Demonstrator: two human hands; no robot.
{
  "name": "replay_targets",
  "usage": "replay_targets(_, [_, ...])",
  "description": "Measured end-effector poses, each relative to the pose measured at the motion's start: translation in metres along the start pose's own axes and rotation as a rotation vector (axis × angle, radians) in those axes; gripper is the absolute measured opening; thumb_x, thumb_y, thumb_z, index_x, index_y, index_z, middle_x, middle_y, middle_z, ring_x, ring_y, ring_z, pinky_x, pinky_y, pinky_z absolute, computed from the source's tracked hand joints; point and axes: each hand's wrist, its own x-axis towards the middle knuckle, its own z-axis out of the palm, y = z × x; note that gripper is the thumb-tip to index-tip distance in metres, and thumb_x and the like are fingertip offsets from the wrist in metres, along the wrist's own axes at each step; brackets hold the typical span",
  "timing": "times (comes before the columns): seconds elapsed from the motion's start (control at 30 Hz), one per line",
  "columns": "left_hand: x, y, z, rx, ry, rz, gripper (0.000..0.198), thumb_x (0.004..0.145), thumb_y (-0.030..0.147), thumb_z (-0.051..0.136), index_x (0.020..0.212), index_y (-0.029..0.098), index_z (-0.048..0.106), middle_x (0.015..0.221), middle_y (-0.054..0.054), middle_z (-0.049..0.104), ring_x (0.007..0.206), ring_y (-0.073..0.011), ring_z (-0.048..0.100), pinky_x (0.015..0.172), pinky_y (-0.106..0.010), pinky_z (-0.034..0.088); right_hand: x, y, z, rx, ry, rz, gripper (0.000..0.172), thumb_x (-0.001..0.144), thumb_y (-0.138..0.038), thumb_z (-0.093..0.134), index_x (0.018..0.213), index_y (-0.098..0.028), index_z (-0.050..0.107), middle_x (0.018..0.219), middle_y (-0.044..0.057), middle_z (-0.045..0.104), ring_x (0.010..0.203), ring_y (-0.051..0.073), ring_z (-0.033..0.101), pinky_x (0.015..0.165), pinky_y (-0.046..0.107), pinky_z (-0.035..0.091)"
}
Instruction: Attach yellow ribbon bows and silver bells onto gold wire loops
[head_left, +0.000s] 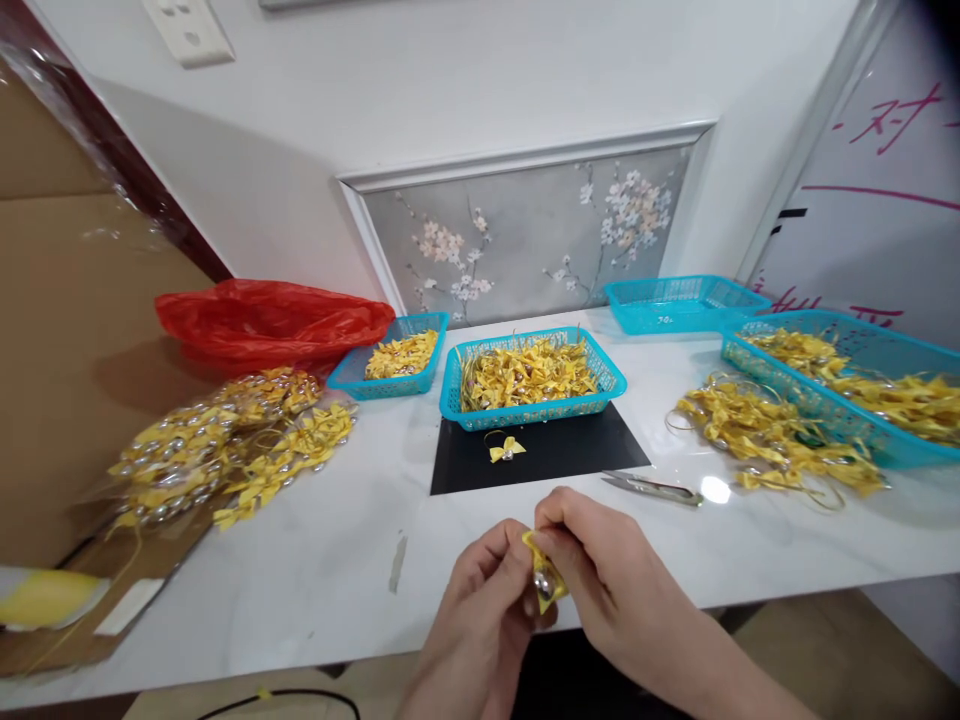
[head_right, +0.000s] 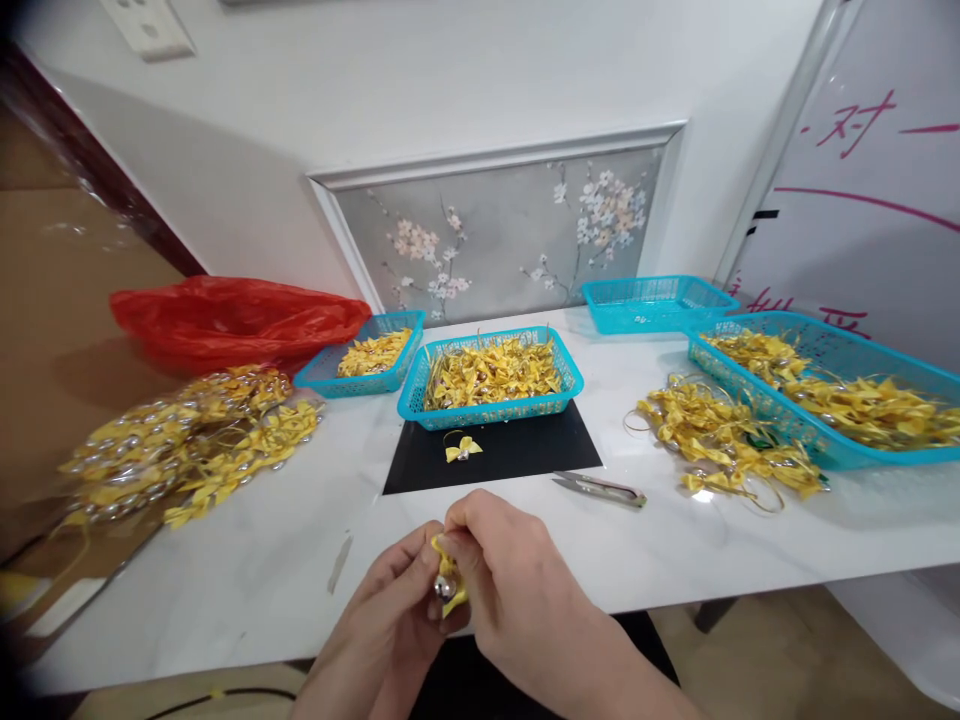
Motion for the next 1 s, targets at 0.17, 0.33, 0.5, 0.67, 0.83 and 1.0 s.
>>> replay_targets(0.17, [0.003,-0.005,-0.002,-0.139,0.017,-0.091,0.025,0.071,0.033,0.078,0.066,0.013,0.064,0.061,0.002,0.052,0.055,-0.0094,0.043,0.054,-0.022,0.037,-0.002,0.001,0.0,-0.017,-0.007,-0.025,0.018,0.096,-0.017,0.037,0.08,-0.022,0.042,0.07,-0.002,0.047,0.059,0.013,0.046,0.055,0.024,0.035])
replay_targets(0.33, [-0.002,0.002,-0.004,0.306,0.048,0.155,0.033,0.086,0.043,0.061,0.065,0.017,0.061,0.068,0.0,0.055,0.068,-0.015,0.048,0.068,-0.025,0.042,-0.003,-0.003,-0.01,-0.003,-0.048,0.06,0.019,0.098,-0.022,0.039,0.079,-0.022,0.043,0.068,-0.003,0.046,0.06,0.013,0.043,0.055,0.024,0.035])
replay_targets(0.5, [-0.004,0.013,-0.014,0.479,0.021,0.297,0.034,0.086,0.051,0.056,0.077,0.019,0.064,0.078,-0.003,0.061,0.076,-0.0188,0.054,0.073,-0.029,0.045,-0.001,-0.006,-0.013,-0.014,-0.08,0.064,0.02,0.097,-0.02,0.041,0.077,-0.021,0.045,0.068,-0.004,0.048,0.059,0.011,0.044,0.054,0.023,0.034])
replay_targets(0.67, [-0.006,0.014,-0.016,0.568,0.026,0.337,0.02,0.076,0.036,0.074,0.073,0.02,0.06,0.068,0.002,0.058,0.065,-0.0139,0.055,0.06,-0.021,0.044,0.0,-0.007,-0.01,-0.008,-0.084,0.084,0.018,0.095,-0.02,0.044,0.078,-0.021,0.048,0.066,-0.004,0.05,0.057,0.011,0.045,0.052,0.022,0.034])
replay_targets(0.83, [-0.007,0.01,-0.01,0.76,0.063,0.539,0.008,0.079,0.021,0.069,0.071,0.022,0.068,0.071,0.0,0.065,0.068,-0.0164,0.061,0.064,-0.023,0.048,0.002,-0.005,-0.009,0.03,-0.089,0.167,0.019,0.095,-0.023,0.043,0.077,-0.021,0.048,0.064,-0.004,0.05,0.057,0.012,0.046,0.051,0.023,0.034])
replay_targets(1.0, [-0.006,0.012,-0.009,1.047,0.034,0.822,0.017,0.08,0.009,0.064,0.074,0.023,0.069,0.073,-0.001,0.067,0.068,-0.0159,0.063,0.065,-0.022,0.049,0.004,-0.003,-0.01,0.047,-0.084,0.226,0.022,0.096,-0.026,0.041,0.076,-0.021,0.048,0.065,-0.004,0.048,0.059,0.013,0.044,0.052,0.025,0.032])
